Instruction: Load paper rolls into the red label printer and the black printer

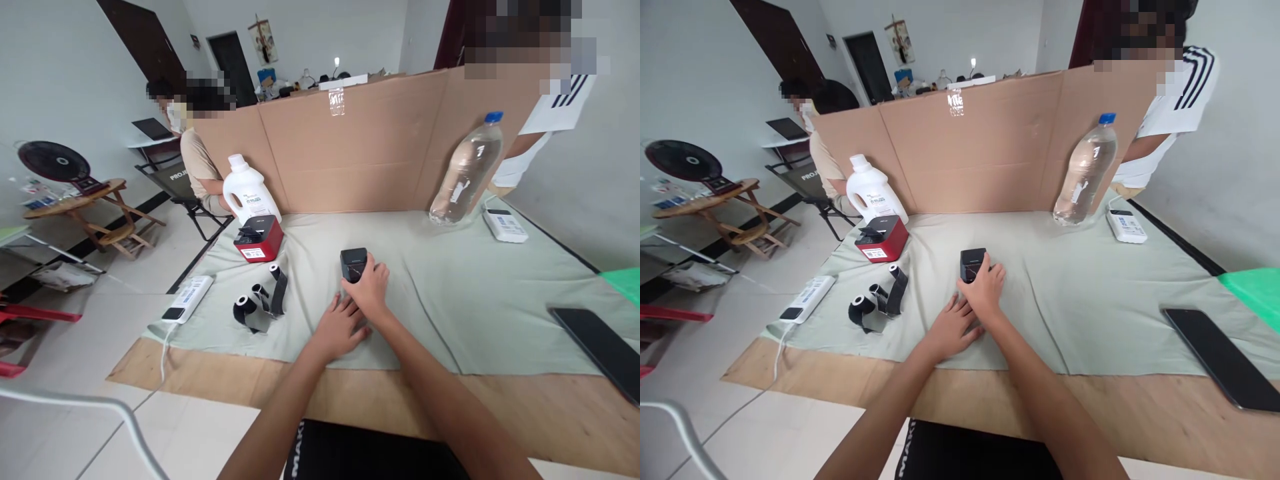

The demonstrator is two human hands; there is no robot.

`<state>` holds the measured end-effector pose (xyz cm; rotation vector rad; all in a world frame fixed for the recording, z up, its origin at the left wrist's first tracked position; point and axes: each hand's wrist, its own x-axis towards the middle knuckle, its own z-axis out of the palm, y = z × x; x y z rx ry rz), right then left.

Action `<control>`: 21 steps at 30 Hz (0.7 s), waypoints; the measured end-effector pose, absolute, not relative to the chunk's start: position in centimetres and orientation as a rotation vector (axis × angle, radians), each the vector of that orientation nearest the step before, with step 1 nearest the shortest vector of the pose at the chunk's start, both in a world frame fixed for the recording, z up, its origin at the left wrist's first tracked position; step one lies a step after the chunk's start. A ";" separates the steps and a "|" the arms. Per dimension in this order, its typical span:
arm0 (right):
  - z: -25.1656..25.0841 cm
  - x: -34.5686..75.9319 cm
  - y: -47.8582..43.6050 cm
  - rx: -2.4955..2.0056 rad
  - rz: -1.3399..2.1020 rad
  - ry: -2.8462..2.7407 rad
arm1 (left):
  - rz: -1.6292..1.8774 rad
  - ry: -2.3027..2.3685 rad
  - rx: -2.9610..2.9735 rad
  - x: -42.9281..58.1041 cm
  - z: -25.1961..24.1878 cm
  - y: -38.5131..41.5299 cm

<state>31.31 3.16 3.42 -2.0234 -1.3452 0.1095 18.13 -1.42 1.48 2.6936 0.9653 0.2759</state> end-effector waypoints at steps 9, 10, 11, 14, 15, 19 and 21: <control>2.4 30.8 2.7 -2.019 0.105 -1.333 | 0.456 0.955 2.654 18.0 1.4 -1.5; 2.4 30.7 2.7 -2.018 0.108 -1.330 | 0.482 0.954 2.647 18.0 1.5 -1.5; 2.4 30.7 2.6 -2.014 0.112 -1.326 | 0.502 0.954 2.640 18.0 1.6 -1.5; 2.3 30.7 2.5 -1.978 0.125 -1.303 | 0.547 0.952 2.627 17.8 1.8 -1.5; 2.2 30.9 2.5 -1.947 0.128 -1.287 | 0.565 0.941 2.624 17.8 1.8 -1.6; 1.4 33.0 3.2 -1.637 0.175 -1.160 | 0.760 0.928 2.472 17.1 2.0 -1.6; 0.9 34.3 3.8 -1.471 0.302 -1.045 | 0.900 0.987 2.275 16.6 2.3 -0.9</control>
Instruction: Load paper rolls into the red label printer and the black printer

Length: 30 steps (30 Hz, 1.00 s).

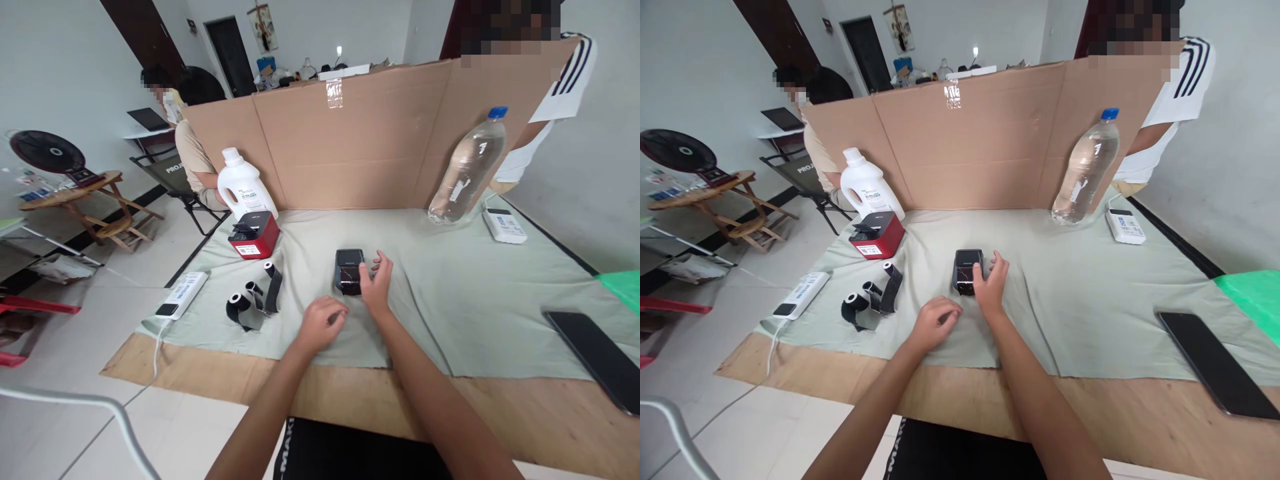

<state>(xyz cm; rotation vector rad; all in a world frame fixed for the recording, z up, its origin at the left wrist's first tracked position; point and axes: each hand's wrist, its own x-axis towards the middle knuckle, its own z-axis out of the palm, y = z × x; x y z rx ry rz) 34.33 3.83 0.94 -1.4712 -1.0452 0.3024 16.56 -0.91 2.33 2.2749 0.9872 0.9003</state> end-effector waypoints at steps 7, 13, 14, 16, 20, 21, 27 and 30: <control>0.0 35.8 5.1 -1.193 0.750 -0.785 | 1.050 1.381 1.664 16.9 4.1 7.2; 0.3 35.4 4.8 -1.238 0.742 -0.771 | 1.099 1.391 1.788 19.2 1.6 9.6; 0.4 35.4 4.8 -1.255 0.737 -0.769 | 1.103 1.387 1.834 19.2 1.0 9.3; 0.6 35.4 4.8 -1.295 0.717 -0.757 | 1.082 1.380 1.912 19.0 0.2 8.5; 0.7 36.0 4.9 -1.384 0.726 -0.769 | 1.005 1.391 1.959 18.5 -0.1 7.8; 0.7 36.2 5.0 -1.398 0.756 -0.782 | 0.980 1.405 1.972 18.5 0.0 7.8; 1.2 38.1 6.2 -1.375 0.990 -0.774 | 0.815 1.471 2.090 18.8 0.7 7.6; 1.8 39.0 7.3 -1.418 1.018 -0.883 | 0.720 1.543 2.159 18.8 1.1 7.4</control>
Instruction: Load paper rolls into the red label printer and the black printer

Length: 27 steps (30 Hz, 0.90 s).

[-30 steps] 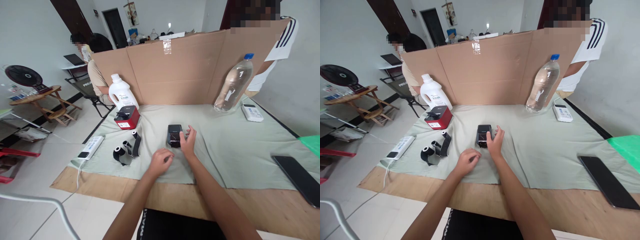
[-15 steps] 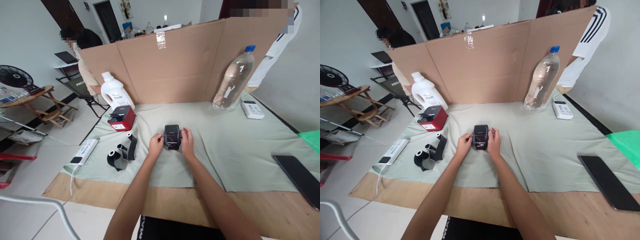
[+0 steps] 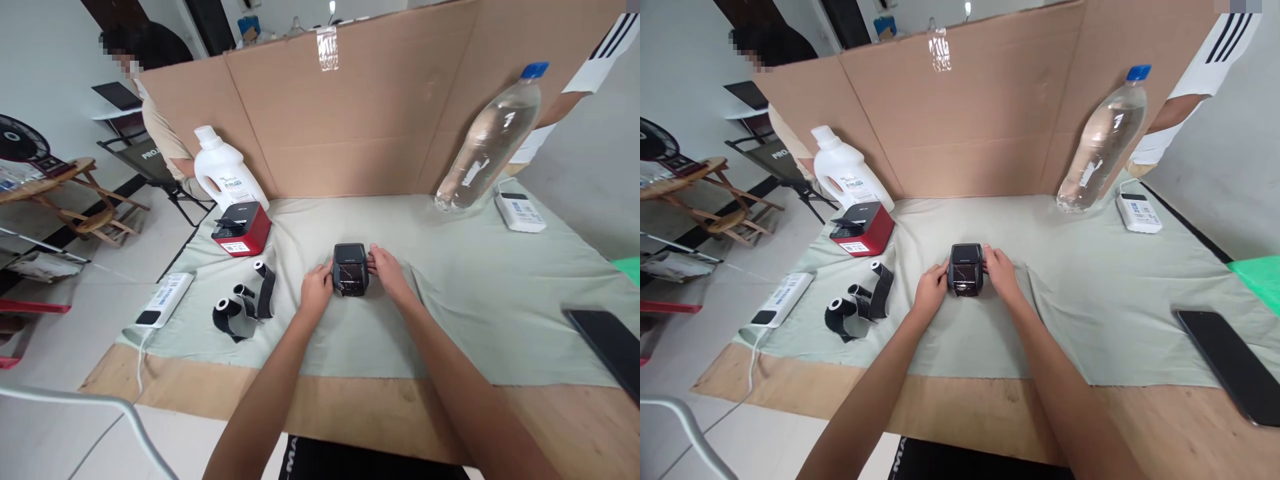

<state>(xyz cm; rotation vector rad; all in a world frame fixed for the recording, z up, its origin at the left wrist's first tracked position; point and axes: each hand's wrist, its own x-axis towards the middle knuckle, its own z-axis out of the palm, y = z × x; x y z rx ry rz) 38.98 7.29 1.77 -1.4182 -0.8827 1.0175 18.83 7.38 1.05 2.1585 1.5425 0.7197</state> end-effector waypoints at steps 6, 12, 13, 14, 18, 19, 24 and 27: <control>2.3 39.0 8.3 -1.856 0.516 -1.319 | 0.459 1.618 2.340 19.0 2.0 7.3; 1.6 38.4 7.8 -1.826 0.398 -1.373 | 0.296 1.584 2.470 18.5 2.0 7.8; 1.6 38.5 7.8 -1.836 0.401 -1.376 | 0.284 1.573 2.485 18.4 1.9 7.9; 1.6 38.6 7.9 -1.847 0.400 -1.378 | 0.275 1.562 2.498 18.3 1.9 8.0; 1.6 38.7 8.1 -1.846 0.393 -1.394 | 0.272 1.538 2.525 18.2 1.9 8.1; 1.7 38.7 8.1 -1.845 0.395 -1.395 | 0.275 1.536 2.527 18.2 1.9 8.2; 1.6 38.7 8.0 -1.847 0.430 -1.377 | 0.311 1.506 2.507 18.0 1.5 8.4; 1.6 38.8 8.1 -1.835 0.427 -1.376 | 0.353 1.498 2.488 17.9 1.2 8.5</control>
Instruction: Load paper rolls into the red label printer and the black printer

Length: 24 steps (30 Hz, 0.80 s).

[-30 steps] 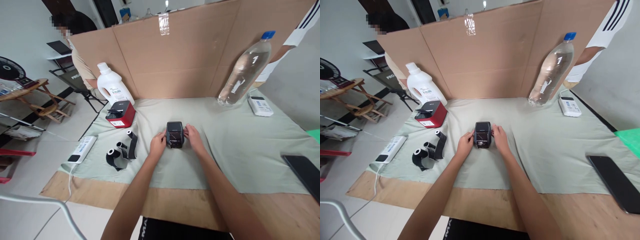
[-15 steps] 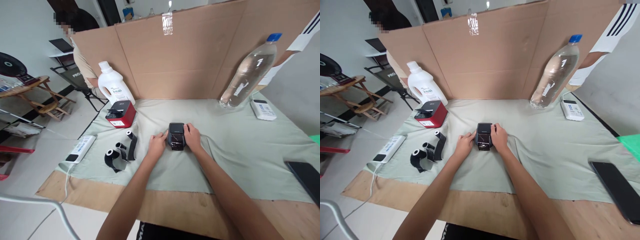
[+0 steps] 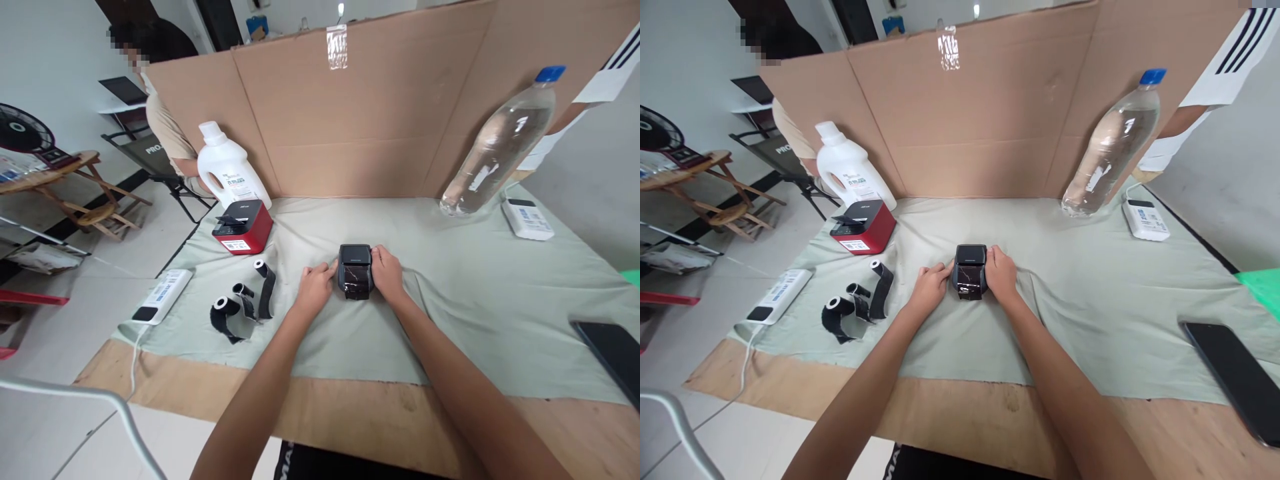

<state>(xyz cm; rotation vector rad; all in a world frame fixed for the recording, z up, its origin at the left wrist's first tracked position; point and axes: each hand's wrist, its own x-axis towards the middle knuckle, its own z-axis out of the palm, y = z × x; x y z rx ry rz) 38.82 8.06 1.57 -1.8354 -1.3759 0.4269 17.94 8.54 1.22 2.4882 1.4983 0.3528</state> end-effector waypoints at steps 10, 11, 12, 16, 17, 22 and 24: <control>1.1 38.9 8.2 -1.692 0.477 -1.318 | 0.667 1.296 2.094 17.4 0.3 9.7; 1.0 39.0 8.2 -1.633 0.495 -1.293 | 0.683 1.284 2.058 17.4 0.3 9.8; 0.9 39.0 8.3 -1.579 0.518 -1.268 | 0.693 1.279 2.033 17.3 0.3 9.9; 0.7 39.3 8.5 -1.461 0.646 -1.200 | 0.713 1.266 2.010 17.3 0.2 9.9; 0.7 39.4 8.5 -1.443 0.678 -1.198 | 0.717 1.264 2.012 17.3 0.2 9.9; 0.6 39.4 8.9 -1.373 0.754 -1.198 | 0.735 1.245 2.018 17.2 -0.2 10.0; 0.6 39.5 9.3 -1.397 0.713 -1.193 | 0.744 1.239 2.035 17.1 -0.3 10.0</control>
